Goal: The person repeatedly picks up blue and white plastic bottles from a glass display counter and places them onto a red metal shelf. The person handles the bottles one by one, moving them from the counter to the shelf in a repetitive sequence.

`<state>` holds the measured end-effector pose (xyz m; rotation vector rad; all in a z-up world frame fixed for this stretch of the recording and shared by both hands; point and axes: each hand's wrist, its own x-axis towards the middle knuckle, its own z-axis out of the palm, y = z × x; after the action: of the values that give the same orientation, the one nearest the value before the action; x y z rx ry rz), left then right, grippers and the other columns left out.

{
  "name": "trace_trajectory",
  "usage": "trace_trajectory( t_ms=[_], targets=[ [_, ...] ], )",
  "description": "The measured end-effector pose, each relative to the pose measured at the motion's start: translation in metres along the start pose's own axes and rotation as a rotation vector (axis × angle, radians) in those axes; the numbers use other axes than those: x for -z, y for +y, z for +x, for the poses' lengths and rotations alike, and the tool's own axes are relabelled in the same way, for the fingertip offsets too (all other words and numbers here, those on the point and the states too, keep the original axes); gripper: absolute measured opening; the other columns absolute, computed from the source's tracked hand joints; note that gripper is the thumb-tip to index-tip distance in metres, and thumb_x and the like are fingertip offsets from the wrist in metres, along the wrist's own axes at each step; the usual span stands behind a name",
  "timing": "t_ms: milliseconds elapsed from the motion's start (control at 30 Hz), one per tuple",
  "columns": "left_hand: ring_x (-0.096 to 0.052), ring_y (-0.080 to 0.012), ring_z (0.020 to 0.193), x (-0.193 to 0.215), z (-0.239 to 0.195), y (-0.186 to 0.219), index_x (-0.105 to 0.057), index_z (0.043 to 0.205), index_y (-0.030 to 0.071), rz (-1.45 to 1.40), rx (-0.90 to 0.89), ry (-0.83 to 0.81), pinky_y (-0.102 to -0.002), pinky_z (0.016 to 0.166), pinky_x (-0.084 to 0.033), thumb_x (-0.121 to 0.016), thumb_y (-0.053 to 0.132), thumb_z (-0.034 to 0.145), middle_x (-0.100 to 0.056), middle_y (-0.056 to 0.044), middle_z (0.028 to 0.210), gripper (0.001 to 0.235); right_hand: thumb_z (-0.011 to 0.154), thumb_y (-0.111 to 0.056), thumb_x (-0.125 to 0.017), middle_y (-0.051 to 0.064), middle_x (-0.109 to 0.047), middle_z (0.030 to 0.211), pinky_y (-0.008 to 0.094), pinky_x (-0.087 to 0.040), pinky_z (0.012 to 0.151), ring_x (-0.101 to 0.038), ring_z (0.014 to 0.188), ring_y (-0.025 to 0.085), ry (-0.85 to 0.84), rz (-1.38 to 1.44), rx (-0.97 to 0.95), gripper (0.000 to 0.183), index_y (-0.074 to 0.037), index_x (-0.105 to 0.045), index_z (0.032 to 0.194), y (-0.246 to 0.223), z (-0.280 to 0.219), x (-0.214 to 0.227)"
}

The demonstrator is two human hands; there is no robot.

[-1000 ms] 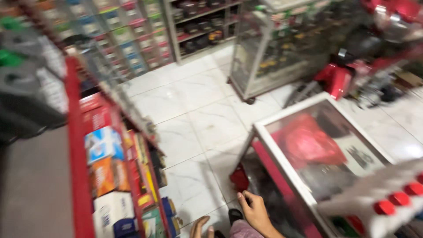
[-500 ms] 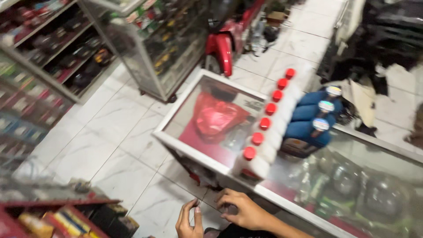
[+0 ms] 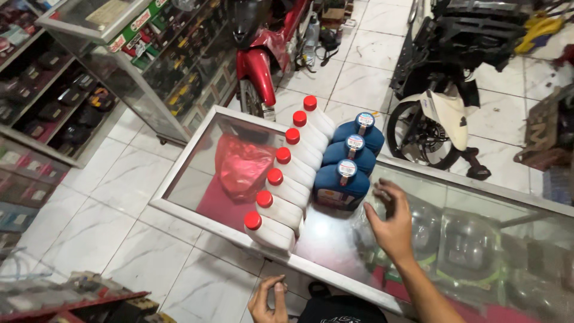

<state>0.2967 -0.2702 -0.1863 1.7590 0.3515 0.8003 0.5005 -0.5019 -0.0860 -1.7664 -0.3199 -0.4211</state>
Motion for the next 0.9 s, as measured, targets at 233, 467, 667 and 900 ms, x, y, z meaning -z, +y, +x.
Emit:
trace_trajectory(
  t_ms=[233,467,667,900],
  targets=[
    [-0.075,-0.0163,0.066,-0.015,-0.029,0.009,-0.076,0.092,0.001,0.083,0.074,-0.012,-0.028,0.064,-0.058,-0.064,0.001,0.087,-0.075,-0.011,0.074,0.013,0.071,-0.018,-0.089,0.021,-0.054,0.133,0.041,-0.047,0.104,-0.059,0.122,0.031,-0.166,-0.118,-0.073,0.090,0.003,-0.041,0.143,0.018,0.018,-0.017],
    [-0.075,-0.0187,0.069,-0.015,-0.025,0.044,-0.074,0.094,-0.001,0.075,0.179,-0.037,-0.030,0.063,-0.057,-0.063,0.002,0.088,-0.075,-0.012,0.078,0.013,0.069,-0.021,-0.091,0.018,-0.065,0.111,0.039,-0.050,0.093,-0.066,0.104,0.030,-0.209,-0.196,-0.075,0.065,0.001,-0.059,0.121,0.018,0.011,-0.027],
    [-0.076,-0.0282,0.088,-0.027,-0.021,0.075,-0.074,0.098,0.000,0.150,0.050,-0.094,-0.036,0.081,-0.056,-0.067,0.004,0.087,-0.076,-0.014,0.092,0.013,0.071,-0.022,-0.088,0.015,-0.070,0.099,0.037,-0.053,0.082,-0.069,0.090,0.026,-0.237,-0.165,-0.100,0.052,0.000,-0.061,0.110,0.005,-0.009,-0.017],
    [-0.072,-0.0313,0.106,-0.025,-0.014,0.080,-0.066,0.119,0.000,0.089,0.108,-0.246,-0.039,0.095,-0.054,-0.067,0.008,0.090,-0.072,-0.018,0.111,0.030,0.077,-0.020,-0.082,0.014,-0.075,0.108,0.034,-0.058,0.086,-0.071,0.095,0.019,-0.324,0.150,-0.469,0.058,0.002,-0.061,0.127,0.032,-0.048,-0.001]
  ],
)
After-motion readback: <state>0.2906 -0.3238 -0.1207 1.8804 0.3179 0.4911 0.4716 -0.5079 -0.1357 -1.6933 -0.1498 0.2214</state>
